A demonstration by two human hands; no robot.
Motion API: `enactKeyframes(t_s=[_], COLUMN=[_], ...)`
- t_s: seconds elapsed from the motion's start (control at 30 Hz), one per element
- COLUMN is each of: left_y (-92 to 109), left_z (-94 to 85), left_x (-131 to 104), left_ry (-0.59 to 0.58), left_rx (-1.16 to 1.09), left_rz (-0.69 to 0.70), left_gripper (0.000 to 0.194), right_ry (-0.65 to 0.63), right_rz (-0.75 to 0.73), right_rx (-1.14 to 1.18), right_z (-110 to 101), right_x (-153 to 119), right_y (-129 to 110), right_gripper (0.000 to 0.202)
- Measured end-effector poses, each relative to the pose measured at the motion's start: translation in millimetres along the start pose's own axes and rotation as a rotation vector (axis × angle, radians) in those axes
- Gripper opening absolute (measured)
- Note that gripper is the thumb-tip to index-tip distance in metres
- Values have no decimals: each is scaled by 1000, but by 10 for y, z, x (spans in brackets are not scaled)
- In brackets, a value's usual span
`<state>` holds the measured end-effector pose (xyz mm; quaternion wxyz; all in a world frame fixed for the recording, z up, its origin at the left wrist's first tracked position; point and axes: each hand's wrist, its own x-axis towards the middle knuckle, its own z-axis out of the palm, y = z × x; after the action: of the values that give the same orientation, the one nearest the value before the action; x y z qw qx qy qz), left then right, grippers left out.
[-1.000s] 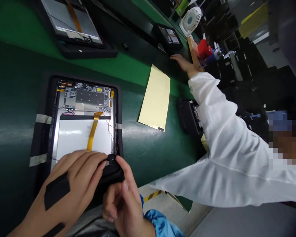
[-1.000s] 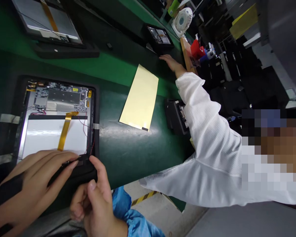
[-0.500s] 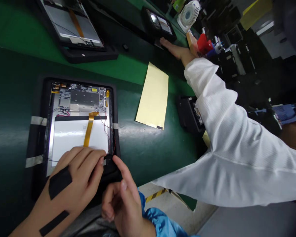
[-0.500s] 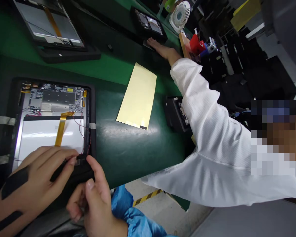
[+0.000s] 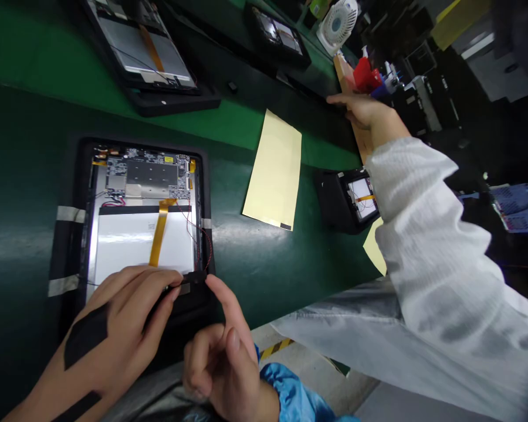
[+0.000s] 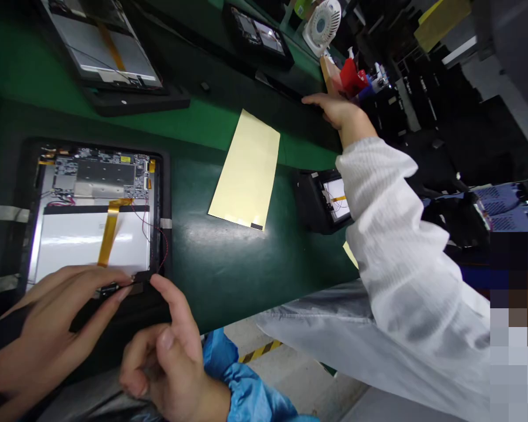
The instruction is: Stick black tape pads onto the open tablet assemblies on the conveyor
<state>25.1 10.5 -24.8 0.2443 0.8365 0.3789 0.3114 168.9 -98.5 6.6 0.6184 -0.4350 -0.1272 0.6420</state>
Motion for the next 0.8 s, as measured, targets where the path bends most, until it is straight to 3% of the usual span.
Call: enactKeyframes(t_s=[0.2,0.57,0.8], left_y=[44,81,37], left_z=[28,-13,-68], left_x=[31,34,-53], left_ry=[-2,-43,-85], left_rx=[18,65,144], left_rz=[81,1,6], left_gripper=[19,22,40], right_ry=[-9,50,20], right_rz=[70,74,45], right_rx=[13,-17,37], right_z=[-3,-26,-55], right_x=[2,6,-9], right_y=[41,43,78], right_gripper=[93,83,73])
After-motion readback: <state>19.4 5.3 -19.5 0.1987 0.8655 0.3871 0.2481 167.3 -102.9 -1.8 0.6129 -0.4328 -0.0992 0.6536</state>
